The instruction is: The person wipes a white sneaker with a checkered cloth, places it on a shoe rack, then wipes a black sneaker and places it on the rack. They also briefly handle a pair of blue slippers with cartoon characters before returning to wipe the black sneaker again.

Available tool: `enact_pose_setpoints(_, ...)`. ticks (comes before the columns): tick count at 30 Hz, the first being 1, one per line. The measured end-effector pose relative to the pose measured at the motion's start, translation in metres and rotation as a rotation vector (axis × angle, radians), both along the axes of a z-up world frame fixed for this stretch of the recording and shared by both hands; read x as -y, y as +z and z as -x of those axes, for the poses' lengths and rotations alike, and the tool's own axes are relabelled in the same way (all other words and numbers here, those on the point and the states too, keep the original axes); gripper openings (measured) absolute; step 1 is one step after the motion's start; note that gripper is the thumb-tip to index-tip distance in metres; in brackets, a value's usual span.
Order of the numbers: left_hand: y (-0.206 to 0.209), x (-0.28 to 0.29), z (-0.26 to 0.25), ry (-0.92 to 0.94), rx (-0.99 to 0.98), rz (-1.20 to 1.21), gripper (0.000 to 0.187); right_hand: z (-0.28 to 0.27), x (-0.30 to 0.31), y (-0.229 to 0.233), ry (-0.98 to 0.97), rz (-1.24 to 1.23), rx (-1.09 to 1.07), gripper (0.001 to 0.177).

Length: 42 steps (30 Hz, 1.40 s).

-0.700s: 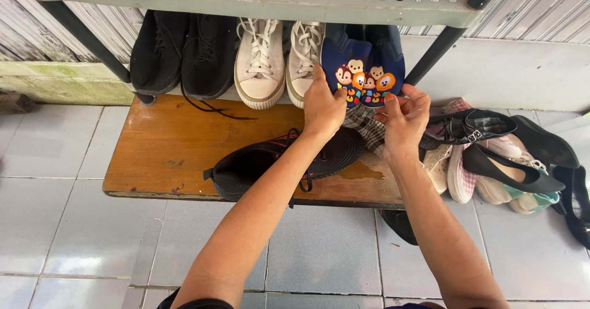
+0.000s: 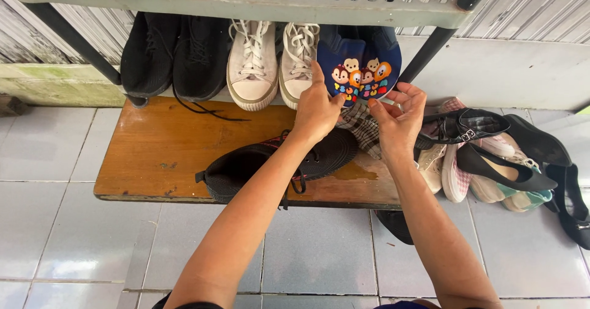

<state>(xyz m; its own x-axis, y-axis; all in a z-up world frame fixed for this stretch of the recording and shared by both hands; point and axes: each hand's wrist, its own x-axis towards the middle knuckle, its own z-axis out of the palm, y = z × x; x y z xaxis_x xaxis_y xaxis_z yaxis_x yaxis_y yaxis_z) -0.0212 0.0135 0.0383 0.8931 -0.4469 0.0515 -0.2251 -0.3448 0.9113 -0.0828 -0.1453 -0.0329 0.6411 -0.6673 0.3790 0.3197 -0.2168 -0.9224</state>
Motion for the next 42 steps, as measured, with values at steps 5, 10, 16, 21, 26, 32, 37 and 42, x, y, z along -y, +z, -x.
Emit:
enact_pose_setpoints(5, -0.016, -0.001, -0.003, 0.015, 0.001, 0.095, 0.082, 0.002, -0.003, 0.006, 0.015, 0.03, -0.011, 0.048)
enact_pose_setpoints(10, -0.026, -0.002, -0.01, 0.068, 0.051, -0.007, 0.082, 0.008, -0.009, 0.01, 0.011, 0.035, -0.013, 0.042)
enact_pose_setpoints(16, -0.033, -0.027, -0.026, 0.186, 0.175, -0.163, 0.046, 0.015, -0.024, 0.01, -0.228, 0.43, -0.025, 0.036)
enact_pose_setpoints(21, -0.009, -0.081, -0.046, 0.379, 0.202, -0.34, 0.028, -0.005, -0.052, 0.01, 0.027, 0.823, 0.171, 0.019)
enact_pose_setpoints(26, -0.026, -0.12, -0.067, 0.521, 0.242, -0.401, 0.044, -0.023, -0.083, 0.017, 0.058, 1.105, 0.154, 0.023)
enact_pose_setpoints(32, -0.044, -0.134, -0.075, 0.532, -0.04, -0.201, 0.064, -0.049, -0.1, 0.006, -0.22, 1.477, 0.016, 0.054)
enact_pose_setpoints(37, -0.046, -0.131, -0.076, 0.575, -0.178, 0.245, 0.081, -0.06, -0.112, 0.006, -0.487, 1.63, -0.018, 0.051)
enact_pose_setpoints(42, -0.033, -0.12, -0.067, 0.597, -0.215, 0.346, 0.078, -0.073, -0.101, -0.007, -0.602, 1.628, 0.055, 0.036)
